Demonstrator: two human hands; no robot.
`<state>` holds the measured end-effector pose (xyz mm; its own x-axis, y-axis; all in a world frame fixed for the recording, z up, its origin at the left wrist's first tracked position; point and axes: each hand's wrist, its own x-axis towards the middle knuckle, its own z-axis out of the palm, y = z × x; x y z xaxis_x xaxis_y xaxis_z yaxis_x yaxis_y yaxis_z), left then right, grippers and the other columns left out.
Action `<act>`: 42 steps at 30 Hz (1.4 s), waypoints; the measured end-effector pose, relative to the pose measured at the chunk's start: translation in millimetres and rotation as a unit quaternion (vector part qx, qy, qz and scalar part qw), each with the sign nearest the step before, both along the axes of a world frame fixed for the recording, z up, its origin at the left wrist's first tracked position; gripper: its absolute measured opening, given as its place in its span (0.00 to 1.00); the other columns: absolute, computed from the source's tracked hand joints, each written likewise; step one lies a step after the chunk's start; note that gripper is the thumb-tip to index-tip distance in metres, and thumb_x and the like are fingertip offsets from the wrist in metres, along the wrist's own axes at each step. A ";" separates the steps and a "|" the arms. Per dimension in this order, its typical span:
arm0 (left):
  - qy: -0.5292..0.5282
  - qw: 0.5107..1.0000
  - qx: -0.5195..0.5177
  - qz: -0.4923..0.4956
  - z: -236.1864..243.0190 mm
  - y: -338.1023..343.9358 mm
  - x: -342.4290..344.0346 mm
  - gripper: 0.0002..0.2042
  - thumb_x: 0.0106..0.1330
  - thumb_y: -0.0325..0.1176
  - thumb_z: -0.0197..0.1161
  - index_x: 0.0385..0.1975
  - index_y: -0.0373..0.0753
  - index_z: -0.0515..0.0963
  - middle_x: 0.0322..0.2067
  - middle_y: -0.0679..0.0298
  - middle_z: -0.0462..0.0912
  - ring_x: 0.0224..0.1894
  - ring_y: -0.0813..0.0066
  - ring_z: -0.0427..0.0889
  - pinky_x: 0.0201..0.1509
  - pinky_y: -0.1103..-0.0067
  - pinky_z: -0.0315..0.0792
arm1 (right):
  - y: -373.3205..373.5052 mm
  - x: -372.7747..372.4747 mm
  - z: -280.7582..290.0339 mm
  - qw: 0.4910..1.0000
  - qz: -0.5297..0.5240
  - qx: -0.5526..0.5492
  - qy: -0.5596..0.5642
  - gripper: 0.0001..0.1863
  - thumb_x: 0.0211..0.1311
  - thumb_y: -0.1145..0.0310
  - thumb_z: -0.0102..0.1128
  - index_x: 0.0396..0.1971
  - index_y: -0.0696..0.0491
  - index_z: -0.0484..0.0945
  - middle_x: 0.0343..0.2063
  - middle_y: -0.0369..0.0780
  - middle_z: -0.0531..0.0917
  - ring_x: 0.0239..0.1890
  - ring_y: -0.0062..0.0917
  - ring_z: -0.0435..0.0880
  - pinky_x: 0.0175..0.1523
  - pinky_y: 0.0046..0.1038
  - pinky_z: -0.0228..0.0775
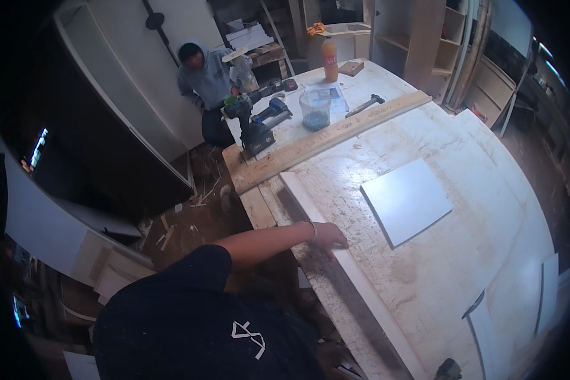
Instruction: The person uses a pneumatic nail gun and a power drill to assemble wooden trim onto a larger board. They position the trim pieces, secure them with nails, and then drill holes to drive screws into the wood assembly.
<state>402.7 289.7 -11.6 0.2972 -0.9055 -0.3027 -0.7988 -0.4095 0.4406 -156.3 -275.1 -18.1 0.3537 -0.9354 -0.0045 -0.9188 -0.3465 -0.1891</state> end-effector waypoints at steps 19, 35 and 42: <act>-0.211 0.901 -0.285 0.251 -20.1 -6.4 -69.3 0.36 0.61 0.58 0.71 0.66 0.44 0.72 0.65 0.52 0.71 0.73 0.51 0.62 0.79 0.56 0.52 | 235.1 296.8 35.5 0.899 0.406 0.143 0.085 0.33 0.68 0.40 0.59 0.49 0.60 0.83 0.39 0.57 0.87 0.44 0.52 0.87 0.52 0.46 0.76; -0.177 0.982 -0.043 0.053 25.4 11.3 -23.3 0.40 0.55 0.80 0.56 0.41 0.43 0.85 0.37 0.59 0.86 0.49 0.62 0.82 0.61 0.62 0.64 | 217.3 328.3 12.3 0.805 0.468 0.306 0.198 0.41 0.77 0.35 0.39 0.56 0.61 0.82 0.47 0.53 0.88 0.52 0.43 0.86 0.61 0.39 0.72; -0.101 0.991 0.017 0.085 26.6 0.1 -4.9 0.44 0.57 0.82 0.50 0.43 0.40 0.84 0.36 0.55 0.88 0.46 0.55 0.86 0.65 0.61 0.63 | 292.2 310.5 47.2 0.828 0.518 0.215 0.011 0.32 0.63 0.44 0.69 0.52 0.59 0.80 0.39 0.48 0.86 0.42 0.38 0.86 0.48 0.38 0.76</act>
